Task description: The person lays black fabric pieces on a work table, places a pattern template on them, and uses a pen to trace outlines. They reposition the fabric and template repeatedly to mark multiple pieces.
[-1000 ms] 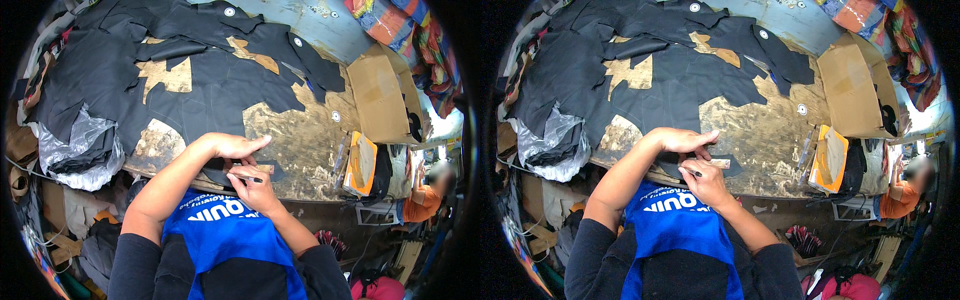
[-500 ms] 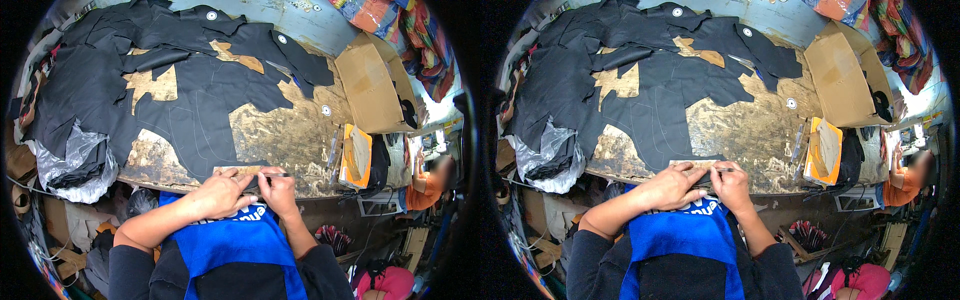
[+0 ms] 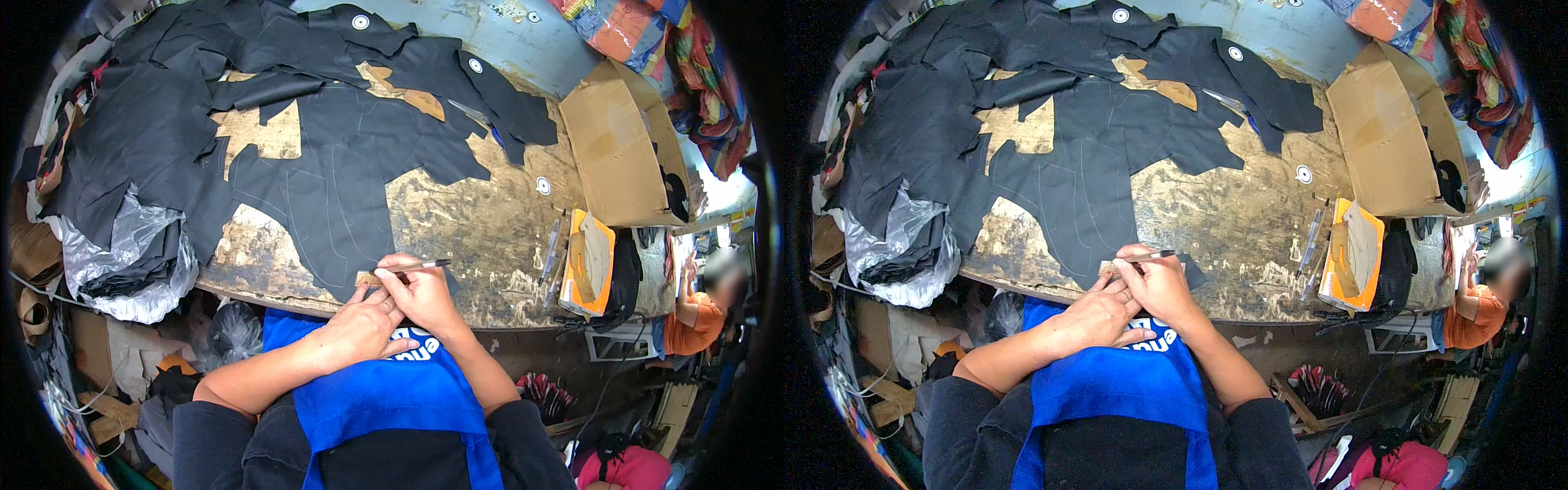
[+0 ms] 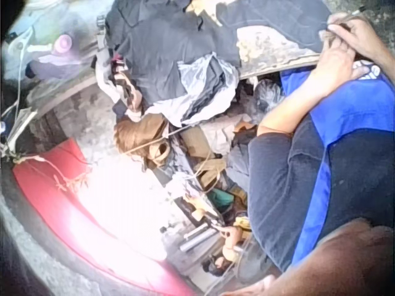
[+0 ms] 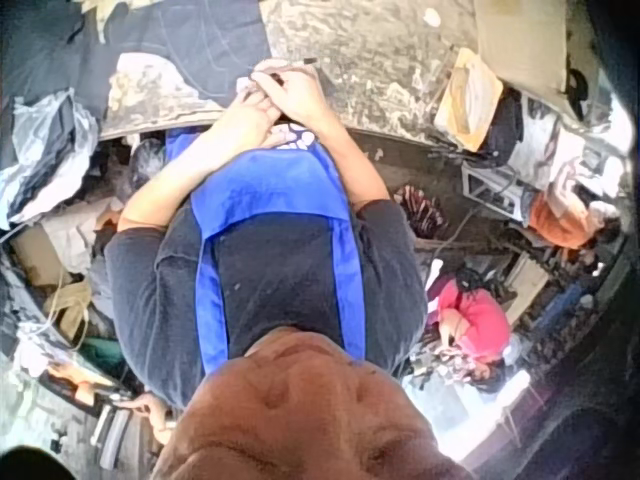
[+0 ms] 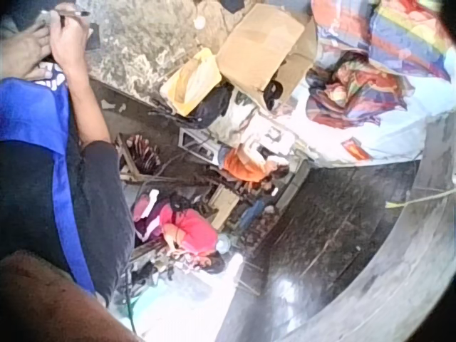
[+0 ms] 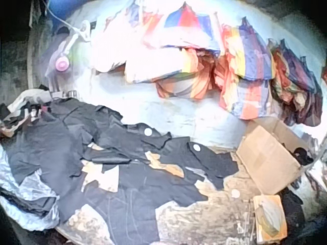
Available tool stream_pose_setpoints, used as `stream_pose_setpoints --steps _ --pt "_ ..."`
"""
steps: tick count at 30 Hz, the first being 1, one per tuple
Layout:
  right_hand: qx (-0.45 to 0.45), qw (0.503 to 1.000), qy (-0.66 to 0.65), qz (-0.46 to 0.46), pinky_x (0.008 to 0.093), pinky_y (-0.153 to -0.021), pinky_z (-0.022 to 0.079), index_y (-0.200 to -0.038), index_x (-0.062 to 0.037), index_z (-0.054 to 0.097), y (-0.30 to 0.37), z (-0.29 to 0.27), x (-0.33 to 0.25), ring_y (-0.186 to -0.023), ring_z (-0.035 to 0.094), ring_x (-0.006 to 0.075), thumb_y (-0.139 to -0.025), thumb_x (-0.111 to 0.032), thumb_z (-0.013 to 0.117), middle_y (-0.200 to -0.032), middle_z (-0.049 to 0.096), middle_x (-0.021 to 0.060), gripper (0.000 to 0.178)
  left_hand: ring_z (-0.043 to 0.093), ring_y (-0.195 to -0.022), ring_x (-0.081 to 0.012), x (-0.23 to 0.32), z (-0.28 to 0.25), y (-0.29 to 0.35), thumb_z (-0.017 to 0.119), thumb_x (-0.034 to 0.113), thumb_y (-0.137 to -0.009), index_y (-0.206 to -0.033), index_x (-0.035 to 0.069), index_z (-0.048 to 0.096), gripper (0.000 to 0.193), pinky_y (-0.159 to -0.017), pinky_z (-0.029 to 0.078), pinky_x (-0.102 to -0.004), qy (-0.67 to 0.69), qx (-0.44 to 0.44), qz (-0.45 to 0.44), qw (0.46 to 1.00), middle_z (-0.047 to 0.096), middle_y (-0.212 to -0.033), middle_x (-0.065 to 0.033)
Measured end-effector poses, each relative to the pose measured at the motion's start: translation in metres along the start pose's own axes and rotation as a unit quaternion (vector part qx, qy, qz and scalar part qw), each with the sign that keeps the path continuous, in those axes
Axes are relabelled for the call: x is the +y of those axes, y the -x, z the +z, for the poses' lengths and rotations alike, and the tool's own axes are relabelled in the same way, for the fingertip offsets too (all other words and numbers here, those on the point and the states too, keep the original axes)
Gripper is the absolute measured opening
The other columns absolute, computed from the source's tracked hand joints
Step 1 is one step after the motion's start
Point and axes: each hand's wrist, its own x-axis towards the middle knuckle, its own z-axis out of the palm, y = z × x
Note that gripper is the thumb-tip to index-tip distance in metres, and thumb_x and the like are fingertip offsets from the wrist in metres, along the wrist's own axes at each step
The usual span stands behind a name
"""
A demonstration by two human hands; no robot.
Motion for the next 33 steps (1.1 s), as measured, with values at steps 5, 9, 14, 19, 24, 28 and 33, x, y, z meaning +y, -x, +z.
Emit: stream_pose_setpoints --steps 5,9,14,19,24,28,33 --pt "-0.006 0.995 0.089 -0.039 0.0325 -0.070 0.052 -0.085 0.0009 0.068 -0.003 -0.007 -0.007 -0.077 0.066 0.0250 -0.083 -0.012 0.066 -0.088 0.068 0.0124 0.013 0.030 -0.135 -0.0356 -0.003 0.004 0.000 0.045 0.058 -0.089 -0.133 -0.002 0.042 0.074 -0.108 0.022 -0.0578 0.016 -0.016 -0.006 1.000 0.043 -0.136 -0.0246" --pt "0.068 0.982 0.174 -0.021 0.0303 -0.067 0.052 -0.085 0.0021 0.067 0.012 -0.039 -0.005 -0.074 0.066 0.0210 -0.084 -0.009 0.065 -0.082 0.068 0.0112 0.011 0.026 -0.138 -0.0338 -0.005 0.006 -0.001 0.046 0.060 -0.087 -0.136 -0.001 0.040 0.079 -0.108 0.022 -0.0576 0.005 -0.028 -0.015 0.999 0.038 -0.141 -0.0219" --pt "0.159 0.980 0.054 0.107 0.0220 -0.055 0.050 -0.088 0.0060 0.061 0.030 -0.044 0.006 -0.065 0.061 0.0080 -0.089 -0.003 0.059 -0.076 0.064 0.0075 0.009 0.027 -0.138 -0.0316 -0.002 0.002 0.001 0.052 0.057 -0.086 -0.136 0.000 0.040 0.078 -0.108 0.023 -0.0568 0.010 -0.031 -0.018 0.999 0.036 -0.144 -0.0186" --pt "0.190 0.974 0.104 0.072 0.0226 -0.054 0.051 -0.089 0.0054 0.059 0.034 -0.039 0.016 -0.066 0.062 0.0096 -0.089 -0.002 0.057 -0.075 0.064 0.0079 0.007 0.024 -0.139 -0.0309 -0.001 -0.003 0.000 0.051 0.058 -0.086 -0.137 0.000 0.039 0.078 -0.110 0.020 -0.0553 0.015 -0.046 -0.020 0.999 0.035 -0.145 -0.0177" --pt "0.182 0.967 0.178 -0.014 0.0257 -0.055 0.051 -0.087 0.0068 0.058 0.036 -0.039 0.013 -0.063 0.063 0.0130 -0.088 0.000 0.058 -0.078 0.064 0.0081 0.007 0.023 -0.140 -0.0306 0.000 -0.003 0.000 0.050 0.058 -0.087 -0.138 0.000 0.038 0.078 -0.111 0.019 -0.0540 0.006 -0.058 -0.024 0.998 0.034 -0.146 -0.0174" --pt "0.161 0.971 0.178 0.019 0.0310 -0.056 0.050 -0.084 0.0038 0.059 0.046 -0.045 0.009 -0.060 0.063 0.0208 -0.083 0.001 0.061 -0.074 0.063 0.0135 0.004 0.024 -0.140 -0.0313 0.000 -0.003 0.001 0.050 0.057 -0.087 -0.138 0.000 0.038 0.078 -0.111 0.019 -0.0531 -0.001 -0.052 -0.019 0.998 0.034 -0.146 -0.0181" --pt "0.302 0.937 -0.162 0.070 0.0253 -0.060 0.050 -0.084 0.0015 0.057 0.045 -0.041 0.027 -0.068 0.062 0.0124 -0.088 -0.001 0.058 -0.080 0.066 0.0103 0.005 0.028 -0.137 -0.0334 -0.004 -0.013 0.010 0.057 0.054 -0.084 -0.136 -0.004 0.038 0.080 -0.110 0.021 -0.0512 0.027 -0.006 -0.060 0.998 0.037 -0.143 -0.0210"
